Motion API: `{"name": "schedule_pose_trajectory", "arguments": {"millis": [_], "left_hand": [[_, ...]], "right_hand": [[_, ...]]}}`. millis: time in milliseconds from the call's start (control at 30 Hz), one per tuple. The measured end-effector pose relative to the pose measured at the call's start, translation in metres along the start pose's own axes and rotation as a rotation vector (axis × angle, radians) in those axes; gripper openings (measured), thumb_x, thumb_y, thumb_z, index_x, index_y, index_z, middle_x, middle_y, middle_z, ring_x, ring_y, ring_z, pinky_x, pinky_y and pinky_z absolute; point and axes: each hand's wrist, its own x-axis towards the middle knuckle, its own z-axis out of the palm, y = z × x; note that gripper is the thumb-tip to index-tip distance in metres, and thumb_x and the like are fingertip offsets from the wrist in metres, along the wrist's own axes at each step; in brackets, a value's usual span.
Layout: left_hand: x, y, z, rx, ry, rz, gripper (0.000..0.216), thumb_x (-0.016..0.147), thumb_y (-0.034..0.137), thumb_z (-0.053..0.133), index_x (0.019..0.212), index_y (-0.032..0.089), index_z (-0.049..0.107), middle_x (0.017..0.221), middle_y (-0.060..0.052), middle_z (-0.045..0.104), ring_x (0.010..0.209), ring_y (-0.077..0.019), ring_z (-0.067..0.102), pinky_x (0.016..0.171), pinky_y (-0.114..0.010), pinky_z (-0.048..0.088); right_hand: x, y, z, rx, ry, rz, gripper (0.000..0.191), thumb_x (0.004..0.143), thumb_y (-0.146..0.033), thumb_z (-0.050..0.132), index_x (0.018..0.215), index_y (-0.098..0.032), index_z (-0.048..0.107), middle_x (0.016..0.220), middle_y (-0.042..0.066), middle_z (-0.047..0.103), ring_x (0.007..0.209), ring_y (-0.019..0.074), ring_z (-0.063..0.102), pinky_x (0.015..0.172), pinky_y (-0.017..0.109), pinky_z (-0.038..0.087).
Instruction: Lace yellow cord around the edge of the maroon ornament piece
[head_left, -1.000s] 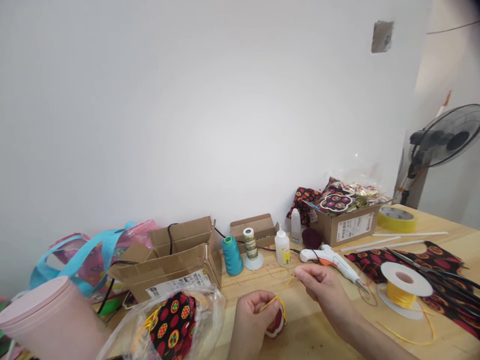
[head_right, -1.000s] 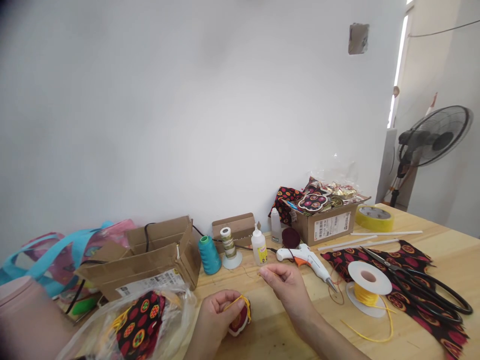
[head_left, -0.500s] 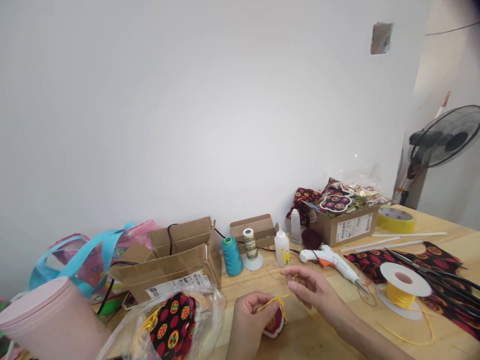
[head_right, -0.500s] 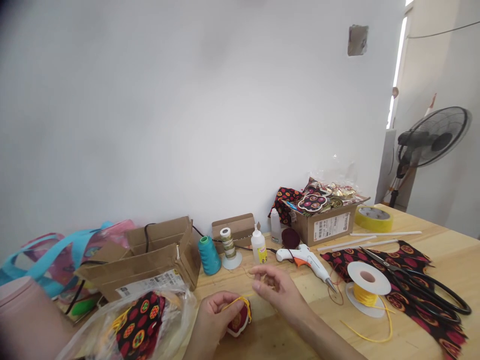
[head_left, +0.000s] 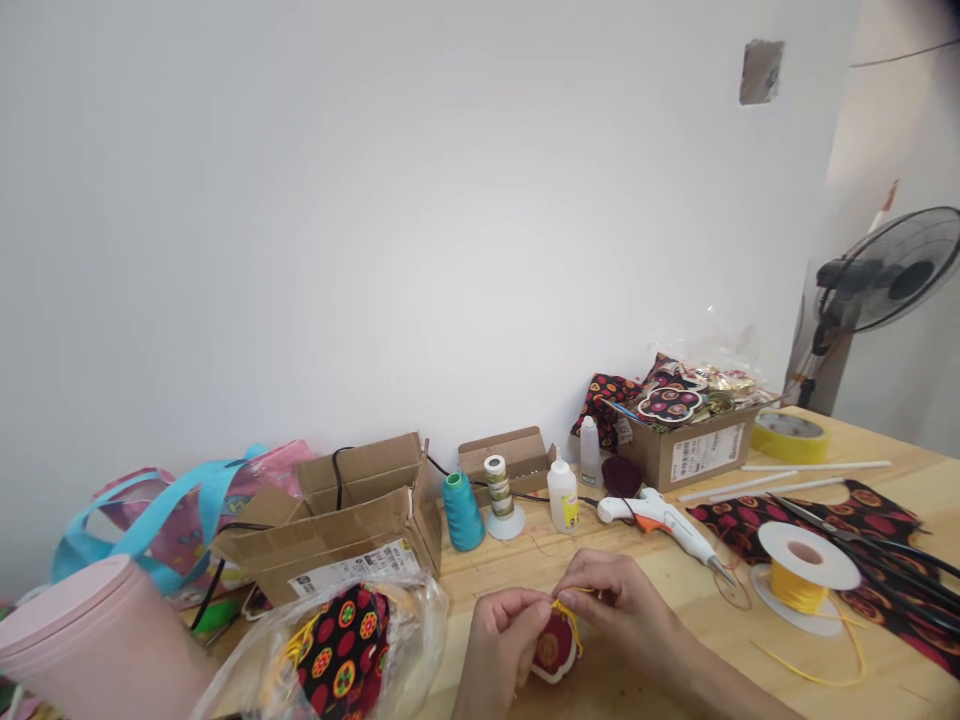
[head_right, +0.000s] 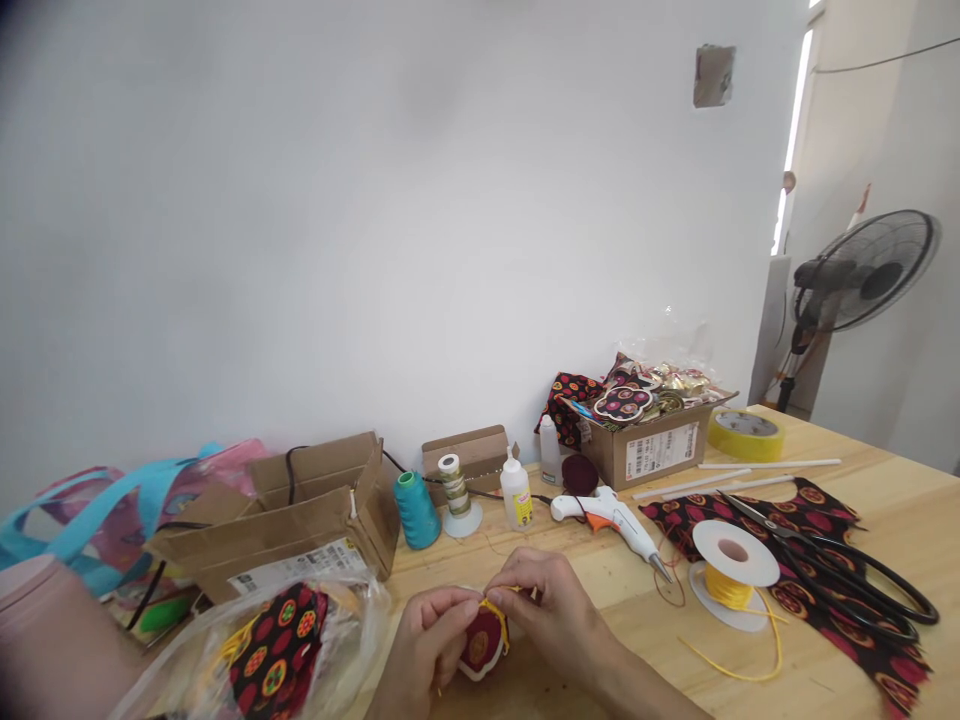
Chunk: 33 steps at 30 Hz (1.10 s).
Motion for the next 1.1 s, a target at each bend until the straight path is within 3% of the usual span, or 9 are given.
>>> {"name": "schedule_pose_trajectory", "arguments": {"millis": [100, 300, 433, 600, 867, 1100], "left_hand": [[-0.001, 0.004, 0.004, -0.006, 0.032, -0.017, 0.030, 0.048, 0.040, 0.067, 0.050, 0.010, 0.063, 0.023, 0.010, 0.031, 0.024, 0.0000, 0.015, 0.029, -0.016, 0.010], [0.001, 0.004, 0.005, -0.025, 0.076, -0.053, 0.030, 0.042, 0.040, 0.070, 0.048, 0.011, 0.064, 0.031, 0.004, 0.048, 0.027, -0.0023, 0.026, 0.032, -0.016, 0.017], [0.000, 0.005, 0.004, -0.012, 0.064, -0.051, 0.029, 0.047, 0.040, 0.067, 0.047, 0.011, 0.063, 0.026, 0.007, 0.041, 0.025, -0.0012, 0.020, 0.031, -0.016, 0.015], [0.001, 0.003, 0.004, 0.024, 0.025, -0.019, 0.027, 0.053, 0.036, 0.065, 0.047, 0.010, 0.061, 0.032, 0.003, 0.048, 0.029, -0.0030, 0.031, 0.032, -0.015, 0.020], [0.001, -0.004, 0.002, 0.046, -0.001, 0.075, 0.023, 0.059, 0.033, 0.062, 0.054, 0.010, 0.059, 0.038, 0.004, 0.049, 0.034, -0.0050, 0.037, 0.037, -0.016, 0.029], [0.000, -0.005, 0.003, 0.100, -0.024, 0.111, 0.021, 0.060, 0.030, 0.062, 0.064, 0.010, 0.057, 0.042, 0.003, 0.050, 0.038, -0.0063, 0.039, 0.037, -0.016, 0.030]], "right_hand": [[0.000, -0.001, 0.001, 0.018, 0.013, -0.002, 0.021, 0.075, -0.029, 0.050, 0.069, -0.019, 0.067, 0.063, 0.004, 0.060, 0.061, 0.0138, 0.053, 0.055, 0.023, 0.040], [-0.001, -0.001, 0.001, 0.007, 0.018, -0.026, 0.022, 0.076, -0.029, 0.048, 0.070, -0.020, 0.067, 0.063, 0.003, 0.060, 0.061, 0.0138, 0.053, 0.055, 0.023, 0.040], [-0.002, 0.000, 0.000, -0.037, 0.017, -0.074, 0.022, 0.077, -0.030, 0.047, 0.075, -0.021, 0.067, 0.063, 0.003, 0.059, 0.060, 0.0137, 0.052, 0.053, 0.023, 0.039], [-0.003, -0.002, 0.000, -0.080, 0.049, -0.098, 0.028, 0.078, -0.031, 0.045, 0.065, -0.018, 0.066, 0.058, 0.003, 0.057, 0.056, 0.0136, 0.051, 0.051, 0.023, 0.036], [0.000, 0.001, 0.003, 0.025, 0.076, 0.114, 0.028, 0.073, -0.035, 0.049, 0.061, -0.015, 0.064, 0.058, 0.002, 0.054, 0.057, 0.0141, 0.049, 0.050, 0.022, 0.036], [0.000, 0.003, 0.003, 0.035, 0.052, 0.179, 0.024, 0.072, -0.032, 0.051, 0.062, -0.014, 0.064, 0.058, 0.001, 0.053, 0.055, 0.0122, 0.046, 0.048, 0.021, 0.033]]}}
